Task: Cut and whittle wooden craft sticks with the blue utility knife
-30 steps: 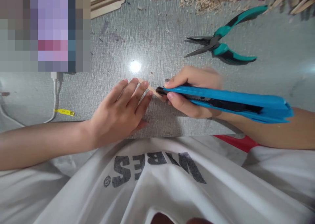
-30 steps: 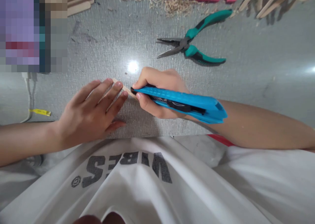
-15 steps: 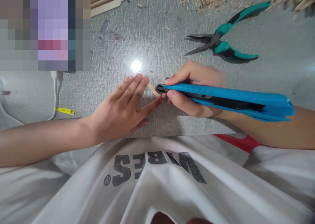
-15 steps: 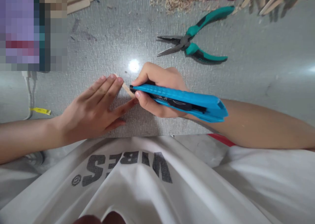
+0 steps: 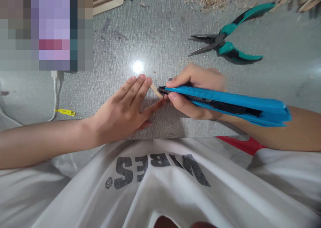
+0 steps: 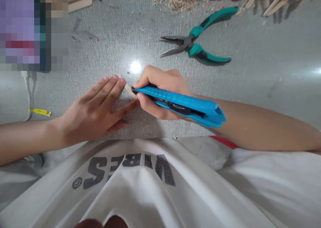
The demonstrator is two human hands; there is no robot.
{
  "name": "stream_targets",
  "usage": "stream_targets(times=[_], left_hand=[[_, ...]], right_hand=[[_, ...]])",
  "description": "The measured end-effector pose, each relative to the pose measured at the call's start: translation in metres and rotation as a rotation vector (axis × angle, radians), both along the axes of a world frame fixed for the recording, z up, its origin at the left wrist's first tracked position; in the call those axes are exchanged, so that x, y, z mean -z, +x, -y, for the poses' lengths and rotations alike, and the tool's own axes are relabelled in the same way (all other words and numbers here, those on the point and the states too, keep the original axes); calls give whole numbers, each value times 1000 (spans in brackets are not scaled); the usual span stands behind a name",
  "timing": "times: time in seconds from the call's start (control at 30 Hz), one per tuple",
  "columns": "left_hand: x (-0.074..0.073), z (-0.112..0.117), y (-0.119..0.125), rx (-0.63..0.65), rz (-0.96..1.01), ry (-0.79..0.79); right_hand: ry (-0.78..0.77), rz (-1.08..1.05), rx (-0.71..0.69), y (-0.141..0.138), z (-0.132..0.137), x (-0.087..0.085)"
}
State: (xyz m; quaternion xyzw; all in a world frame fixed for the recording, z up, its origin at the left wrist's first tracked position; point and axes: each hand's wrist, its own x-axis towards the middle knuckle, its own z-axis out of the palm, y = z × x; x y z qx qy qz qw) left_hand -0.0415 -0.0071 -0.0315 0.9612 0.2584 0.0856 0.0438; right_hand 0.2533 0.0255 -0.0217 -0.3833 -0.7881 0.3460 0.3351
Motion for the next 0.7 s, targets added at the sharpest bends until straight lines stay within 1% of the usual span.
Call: stream_targets(times=[0.13,0.23,0.33,0.47,0.53,0.6,0.67,0.7], left_hand=[[-5,-1,-1,7,-32,-46],[-8,-2,-1,17,-47,-59],[-9,-3,0,23,-41,-49],[-10,-4,0,20,-42,-59],[-11,-5,-1,28,-53,-65],[-11,-6,-2,32,-70,-62],[-11,-7,-2,31,-81,-55],[-11,-7,-2,32,-79,-50]], right_hand=[[21,37,17,-3,2,-1],[11,66,40,-7,4,-5],[-36,87,78,-9,4,-12],[-164,99,75,-7,1,-15],[-182,60,42,-4,-3,-12],[-124,-15,-26,2,-8,-8],[-40,-36,-111,8,-14,-4],[-22,-9,-137,12,-17,-2]])
